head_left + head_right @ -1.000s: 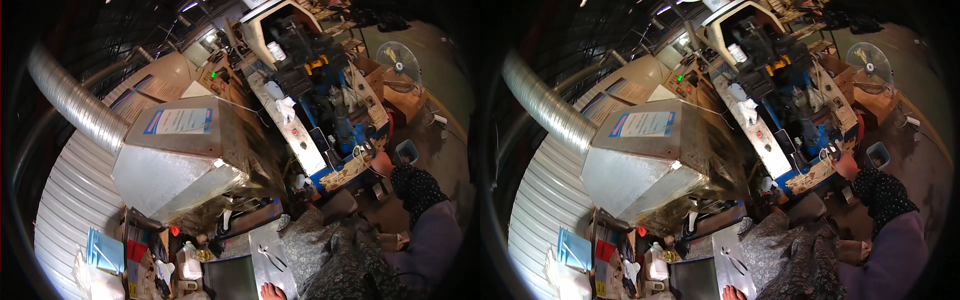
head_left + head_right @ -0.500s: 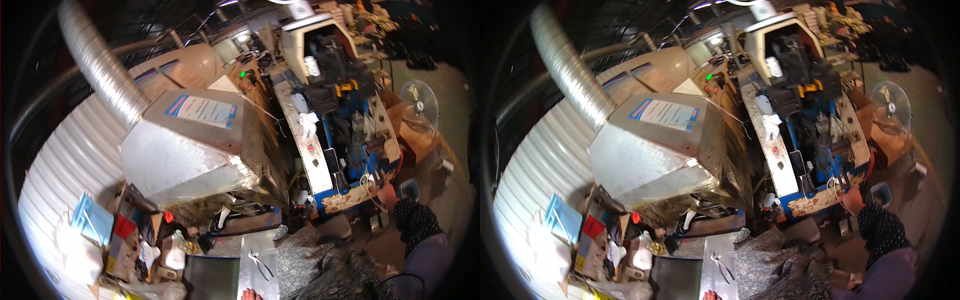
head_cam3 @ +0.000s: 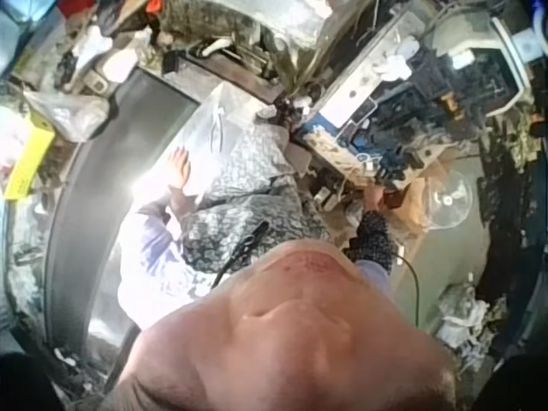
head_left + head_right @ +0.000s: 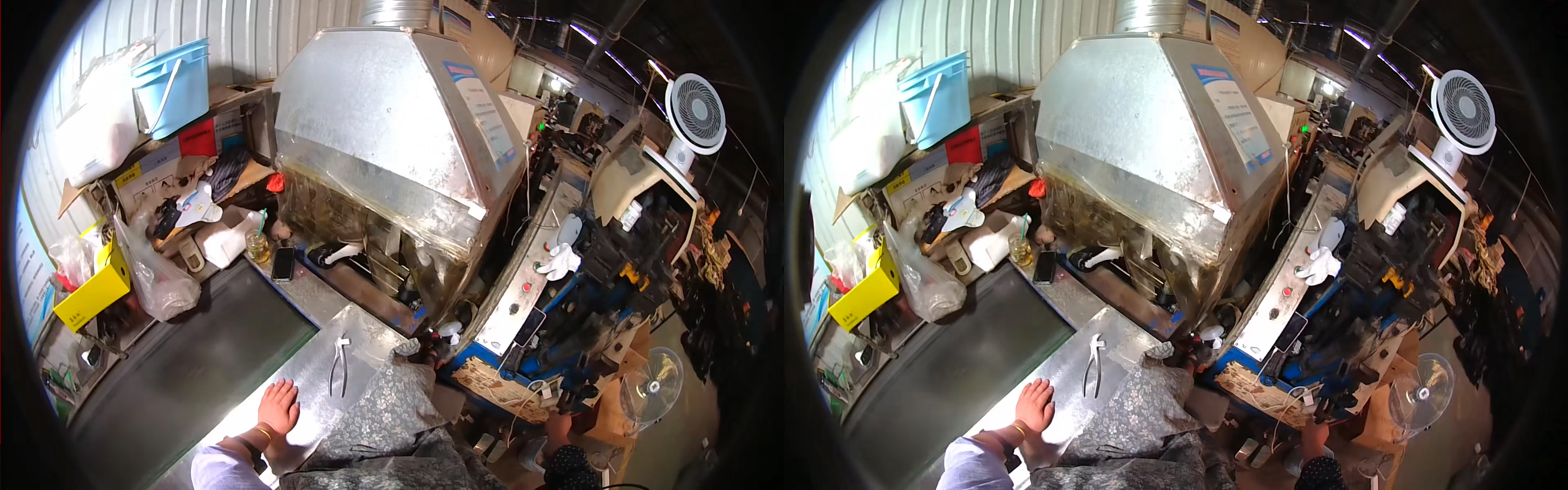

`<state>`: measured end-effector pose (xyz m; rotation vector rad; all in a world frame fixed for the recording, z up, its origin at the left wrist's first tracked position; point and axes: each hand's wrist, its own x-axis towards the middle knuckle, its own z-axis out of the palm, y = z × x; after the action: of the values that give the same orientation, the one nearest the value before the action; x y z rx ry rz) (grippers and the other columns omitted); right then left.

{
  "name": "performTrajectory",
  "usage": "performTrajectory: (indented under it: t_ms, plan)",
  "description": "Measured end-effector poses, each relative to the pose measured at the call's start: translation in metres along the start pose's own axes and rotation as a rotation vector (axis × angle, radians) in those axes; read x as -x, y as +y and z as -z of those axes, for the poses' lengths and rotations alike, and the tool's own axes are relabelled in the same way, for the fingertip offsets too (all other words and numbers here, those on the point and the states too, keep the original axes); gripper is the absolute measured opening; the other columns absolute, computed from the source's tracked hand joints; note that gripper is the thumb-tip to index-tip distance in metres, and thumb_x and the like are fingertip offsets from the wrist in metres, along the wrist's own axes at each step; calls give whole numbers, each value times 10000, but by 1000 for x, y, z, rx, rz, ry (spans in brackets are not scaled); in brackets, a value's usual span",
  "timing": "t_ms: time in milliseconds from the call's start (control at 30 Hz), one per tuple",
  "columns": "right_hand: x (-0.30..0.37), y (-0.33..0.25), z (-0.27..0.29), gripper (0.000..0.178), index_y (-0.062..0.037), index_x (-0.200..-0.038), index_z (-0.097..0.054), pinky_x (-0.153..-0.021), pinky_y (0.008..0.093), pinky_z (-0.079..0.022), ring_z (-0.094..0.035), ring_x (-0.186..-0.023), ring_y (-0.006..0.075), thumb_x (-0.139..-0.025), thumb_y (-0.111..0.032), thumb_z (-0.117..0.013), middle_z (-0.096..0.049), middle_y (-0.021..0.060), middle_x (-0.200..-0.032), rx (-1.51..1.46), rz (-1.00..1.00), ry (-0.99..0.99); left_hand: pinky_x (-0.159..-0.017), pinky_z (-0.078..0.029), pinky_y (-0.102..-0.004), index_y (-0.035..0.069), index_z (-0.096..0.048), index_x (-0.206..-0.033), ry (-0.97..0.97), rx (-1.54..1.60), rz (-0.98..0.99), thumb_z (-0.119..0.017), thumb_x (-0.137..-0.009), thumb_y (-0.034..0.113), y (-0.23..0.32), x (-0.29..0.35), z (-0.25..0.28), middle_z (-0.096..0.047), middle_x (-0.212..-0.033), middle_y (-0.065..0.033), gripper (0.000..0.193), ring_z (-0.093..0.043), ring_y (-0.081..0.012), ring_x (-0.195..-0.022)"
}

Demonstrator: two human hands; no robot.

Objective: Assembling and inspecting shoe components on a factory production line.

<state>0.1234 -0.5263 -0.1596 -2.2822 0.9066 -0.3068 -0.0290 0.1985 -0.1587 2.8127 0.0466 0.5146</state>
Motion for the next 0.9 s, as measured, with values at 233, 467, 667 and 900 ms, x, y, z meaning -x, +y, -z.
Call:
performTrajectory:
  t_ms: [233, 467, 667, 900]
  plan:
    - [-5, 10, -5, 434, 54, -1148, -629, -795, 475, -512, -685, -971, 407, -818, -226, -668, -699, 263, -967, 48, 9, 23, -1104, -343, -540, 12, -626, -1218, -28, 34, -27, -585, -837, 221, -5, -3, -4, -581, -1341, -210, 436, -499, -421, -1285]
    - [5, 5, -8, 203, 18, -973, -677, -763, 493, -537, -690, -892, 408, -830, -115, -618, -708, 218, -896, 68, 28, 17, -1017, -401, -551, -17, -633, -1172, 63, 112, -117, -601, -755, 143, -19, 1, -30, -618, -1252, -248, 448, -546, -474, -1174]
    - [24, -26, 11, 280, 75, -1012, -661, -847, 511, -503, -610, -1030, 486, -845, -142, -601, -664, 320, -994, -52, -131, 51, -1132, -314, -552, -10, -565, -1330, -15, 54, -133, -522, -977, 233, -19, 12, -32, -543, -1385, -249, 431, -469, -440, -1316]
    - [33, -34, 20, 333, 61, -1075, -650, -854, 502, -499, -605, -1048, 472, -836, -170, -624, -656, 325, -1011, -91, -84, 31, -1152, -282, -549, -23, -528, -1359, -61, 51, -165, -498, -989, 233, -20, 12, -26, -485, -1436, -263, 451, -417, -437, -1358]
